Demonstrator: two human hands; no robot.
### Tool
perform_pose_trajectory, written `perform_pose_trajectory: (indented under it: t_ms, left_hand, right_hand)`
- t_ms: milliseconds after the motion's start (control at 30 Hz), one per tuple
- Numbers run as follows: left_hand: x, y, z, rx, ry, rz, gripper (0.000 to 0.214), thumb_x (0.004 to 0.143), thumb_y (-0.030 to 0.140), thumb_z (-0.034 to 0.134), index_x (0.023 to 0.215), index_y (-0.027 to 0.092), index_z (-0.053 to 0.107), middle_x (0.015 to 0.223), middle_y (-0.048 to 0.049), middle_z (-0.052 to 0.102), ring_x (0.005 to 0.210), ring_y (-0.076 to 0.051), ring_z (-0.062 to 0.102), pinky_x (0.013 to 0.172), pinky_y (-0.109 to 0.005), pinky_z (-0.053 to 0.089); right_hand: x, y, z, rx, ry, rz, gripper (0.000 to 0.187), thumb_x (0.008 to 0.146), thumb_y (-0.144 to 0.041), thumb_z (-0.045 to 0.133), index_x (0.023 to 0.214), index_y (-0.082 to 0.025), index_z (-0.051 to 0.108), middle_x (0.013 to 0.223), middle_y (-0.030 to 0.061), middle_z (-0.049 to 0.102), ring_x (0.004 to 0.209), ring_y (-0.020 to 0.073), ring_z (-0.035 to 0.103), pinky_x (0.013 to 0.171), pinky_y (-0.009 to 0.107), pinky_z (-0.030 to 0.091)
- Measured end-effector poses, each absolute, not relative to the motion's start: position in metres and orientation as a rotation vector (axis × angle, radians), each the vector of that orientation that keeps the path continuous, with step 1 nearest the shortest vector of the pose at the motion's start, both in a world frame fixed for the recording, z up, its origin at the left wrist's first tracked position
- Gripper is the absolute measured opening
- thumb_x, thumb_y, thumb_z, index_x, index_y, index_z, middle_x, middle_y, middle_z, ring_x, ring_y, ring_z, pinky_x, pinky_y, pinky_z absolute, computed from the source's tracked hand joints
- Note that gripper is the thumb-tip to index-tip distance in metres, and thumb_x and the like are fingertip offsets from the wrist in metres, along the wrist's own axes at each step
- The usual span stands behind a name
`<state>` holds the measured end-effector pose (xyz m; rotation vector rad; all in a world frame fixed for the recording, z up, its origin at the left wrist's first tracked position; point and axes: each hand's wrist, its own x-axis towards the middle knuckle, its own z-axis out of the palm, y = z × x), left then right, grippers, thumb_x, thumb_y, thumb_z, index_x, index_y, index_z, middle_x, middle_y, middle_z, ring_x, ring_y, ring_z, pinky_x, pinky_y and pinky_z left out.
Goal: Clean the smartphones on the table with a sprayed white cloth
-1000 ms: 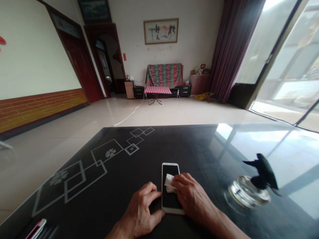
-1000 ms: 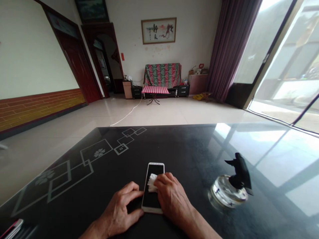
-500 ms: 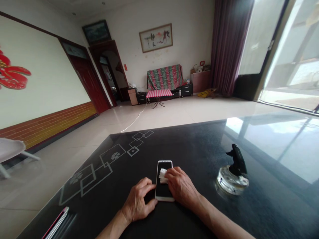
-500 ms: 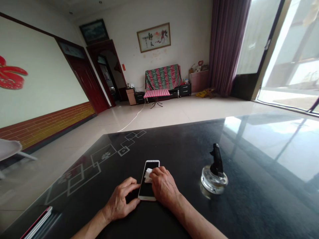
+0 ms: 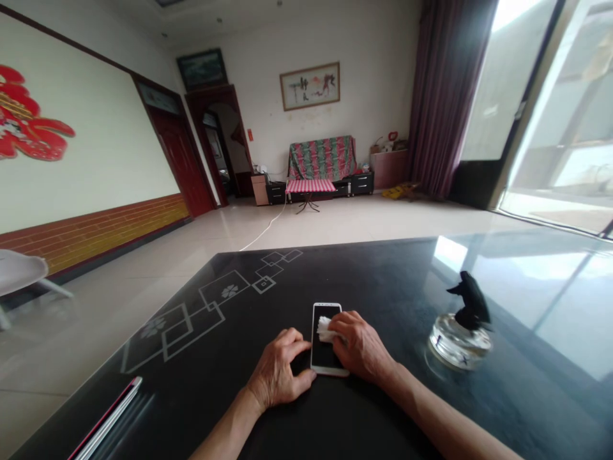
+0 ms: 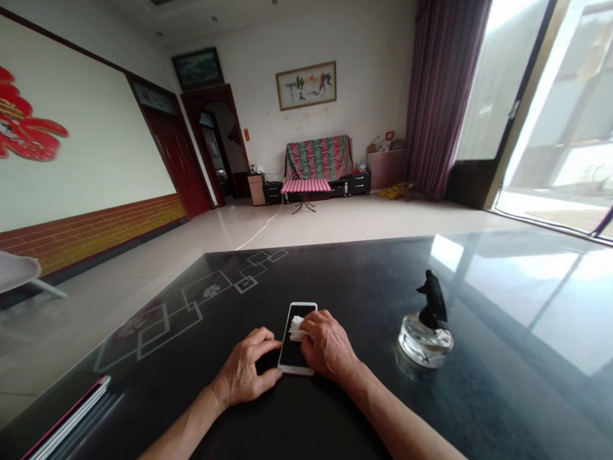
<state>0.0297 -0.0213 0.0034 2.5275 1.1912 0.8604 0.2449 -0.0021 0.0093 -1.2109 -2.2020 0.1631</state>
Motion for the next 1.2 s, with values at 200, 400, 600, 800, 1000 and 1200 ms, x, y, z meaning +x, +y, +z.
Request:
perform_pose_trajectory:
  t_ms: [200, 400, 600, 800, 1000, 1200]
  left_hand:
    - [0.031, -0.021, 0.0, 2.518, 1.208, 0.887, 0.031, 0.064, 0.021, 0.068, 0.095, 0.018, 0.067, 0.09, -0.0055, 0.058, 0.084, -0.023, 0.056, 0.078, -0.034, 0.049]
    - [0.031, -0.02, 0.001, 2.51, 1.2, 0.877, 0.031, 0.063, 0.021, 0.069, 0.094, 0.018, 0.067, 0.09, -0.0052, 0.058, 0.083, -0.022, 0.055, 0.08, -0.035, 0.048]
    - [0.03, -0.02, 0.004, 2.488, 1.201, 0.842, 0.034, 0.064, 0.02, 0.069, 0.097, 0.018, 0.068, 0.09, -0.0047, 0.058, 0.082, -0.022, 0.055, 0.076, -0.033, 0.048]
    - [0.029, -0.018, 0.001, 2.48, 1.185, 0.869, 0.035, 0.064, 0.021, 0.07, 0.098, 0.018, 0.068, 0.092, -0.0049, 0.059, 0.084, -0.021, 0.056, 0.077, -0.033, 0.049]
    - [0.028, -0.018, -0.001, 2.494, 1.178, 0.876, 0.035, 0.064, 0.022, 0.07, 0.099, 0.018, 0.068, 0.092, -0.0049, 0.059, 0.083, -0.021, 0.057, 0.077, -0.032, 0.049]
    - [0.028, -0.017, -0.001, 2.522, 1.167, 0.886, 0.035, 0.066, 0.023, 0.069, 0.1, 0.018, 0.068, 0.094, -0.0058, 0.061, 0.085, -0.021, 0.058, 0.078, -0.033, 0.049]
  right_hand:
    - [0.246, -0.004, 0.008, -1.194, -2.202, 0.178, 0.024, 0.076, -0.008, 0.049, 0.09, -0.02, 0.065, 0.094, 0.0042, 0.064, 0.092, 0.0191, 0.054, 0.084, 0.03, 0.045]
    - [0.246, -0.002, 0.01, -1.191, -2.223, 0.18, 0.026, 0.077, -0.007, 0.048, 0.091, -0.02, 0.066, 0.096, 0.0041, 0.064, 0.092, 0.0192, 0.054, 0.085, 0.031, 0.045]
    - [0.246, 0.002, 0.007, -1.187, -2.245, 0.164, 0.024, 0.082, -0.009, 0.047, 0.093, -0.02, 0.065, 0.097, 0.0037, 0.064, 0.094, 0.0194, 0.054, 0.087, 0.032, 0.045]
    - [0.248, 0.008, 0.005, -1.184, -2.257, 0.101, 0.025, 0.089, -0.011, 0.042, 0.1, -0.02, 0.063, 0.102, 0.0046, 0.065, 0.096, 0.0201, 0.054, 0.09, 0.035, 0.044]
    - [0.252, 0.012, 0.004, -1.192, -2.24, 0.059, 0.026, 0.09, -0.013, 0.042, 0.105, -0.02, 0.062, 0.109, 0.005, 0.065, 0.101, 0.0204, 0.055, 0.092, 0.035, 0.044]
    - [0.253, 0.013, 0.001, -1.198, -2.226, 0.017, 0.025, 0.09, -0.013, 0.043, 0.101, -0.021, 0.063, 0.11, 0.0047, 0.065, 0.102, 0.0207, 0.055, 0.092, 0.036, 0.044]
